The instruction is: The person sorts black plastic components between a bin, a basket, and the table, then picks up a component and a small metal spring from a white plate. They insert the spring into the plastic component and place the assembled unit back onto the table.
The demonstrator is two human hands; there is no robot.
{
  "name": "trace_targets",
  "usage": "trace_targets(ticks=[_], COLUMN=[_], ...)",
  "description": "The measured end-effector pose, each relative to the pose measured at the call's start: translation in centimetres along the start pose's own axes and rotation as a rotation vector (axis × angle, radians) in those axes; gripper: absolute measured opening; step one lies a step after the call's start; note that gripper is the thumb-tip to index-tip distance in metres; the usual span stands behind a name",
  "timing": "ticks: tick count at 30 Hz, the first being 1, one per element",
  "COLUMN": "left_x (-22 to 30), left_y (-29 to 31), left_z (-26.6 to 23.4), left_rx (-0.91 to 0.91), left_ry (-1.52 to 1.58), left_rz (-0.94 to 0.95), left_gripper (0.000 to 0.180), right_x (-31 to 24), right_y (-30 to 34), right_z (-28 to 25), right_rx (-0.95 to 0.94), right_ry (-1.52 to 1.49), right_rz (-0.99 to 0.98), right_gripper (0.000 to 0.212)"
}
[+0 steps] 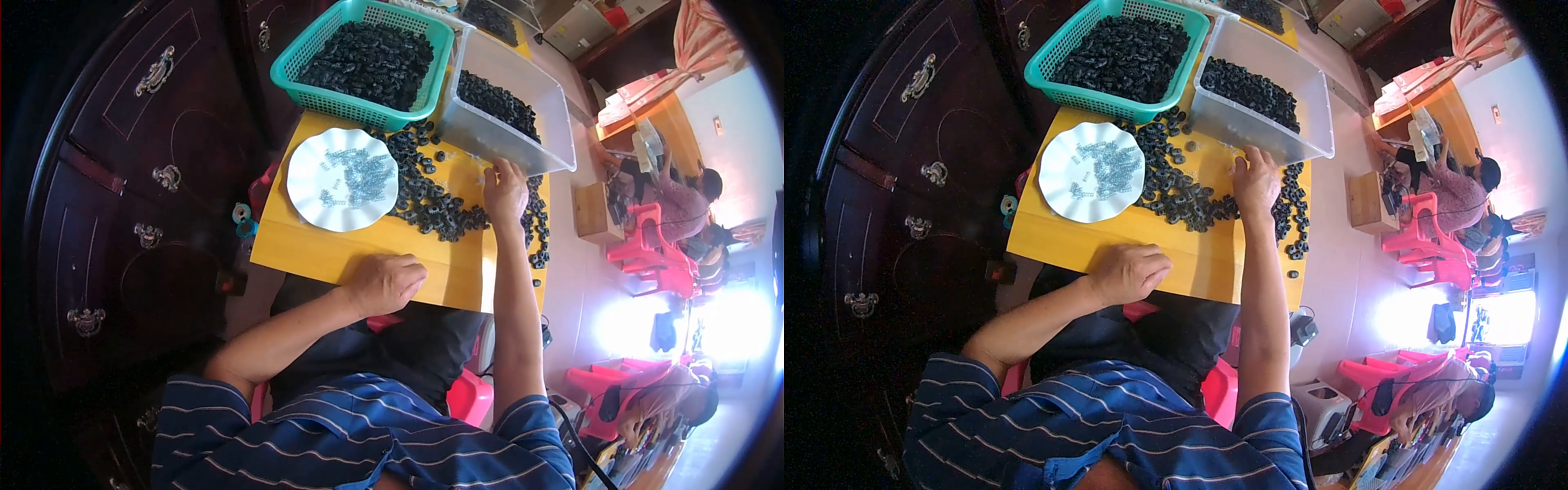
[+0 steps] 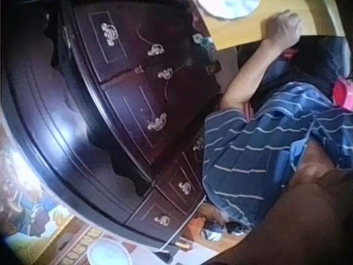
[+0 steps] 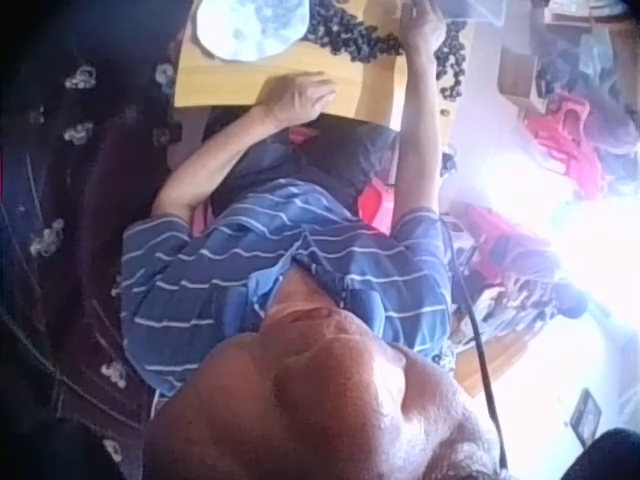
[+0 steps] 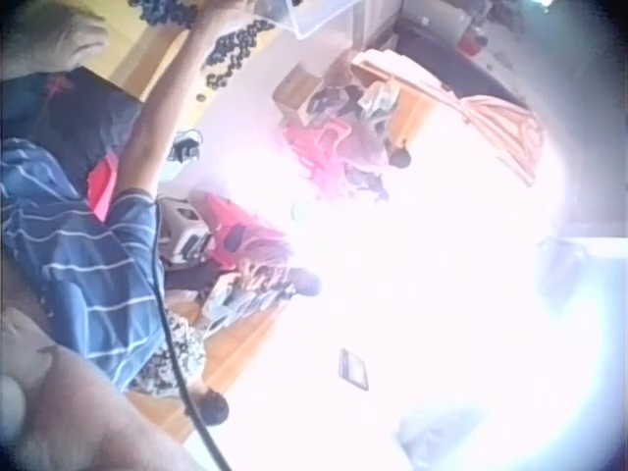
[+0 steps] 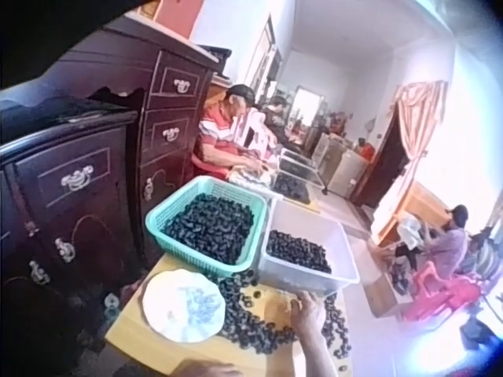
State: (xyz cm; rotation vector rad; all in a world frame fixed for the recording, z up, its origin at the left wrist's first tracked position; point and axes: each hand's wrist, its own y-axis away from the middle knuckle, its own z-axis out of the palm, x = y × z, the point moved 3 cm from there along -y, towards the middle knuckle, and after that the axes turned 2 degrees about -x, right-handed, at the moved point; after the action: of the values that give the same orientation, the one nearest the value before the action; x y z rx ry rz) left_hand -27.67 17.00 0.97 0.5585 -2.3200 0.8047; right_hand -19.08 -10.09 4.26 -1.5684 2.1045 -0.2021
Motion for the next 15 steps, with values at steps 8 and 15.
trace_targets(ticks=[8, 15], left_x=[-0.3, -0.4], left_y=[0.0, 0.1], left_z=[0.2, 0.3], left_rx=[-0.022, -0.026], left_ry=[0.03, 0.04], left_rz=[-0.007, -0.006], left_gripper=[0.006, 0.006], right_x=[-0.7, -1.0], right_y=[-1.9, -2.1], right_z=[2.9, 2.7], right_rx=[-0.098, -0.198], right_ry=[0.098, 0.112], right_rz=[-0.034, -0.038], right_gripper=[0.02, 0.021])
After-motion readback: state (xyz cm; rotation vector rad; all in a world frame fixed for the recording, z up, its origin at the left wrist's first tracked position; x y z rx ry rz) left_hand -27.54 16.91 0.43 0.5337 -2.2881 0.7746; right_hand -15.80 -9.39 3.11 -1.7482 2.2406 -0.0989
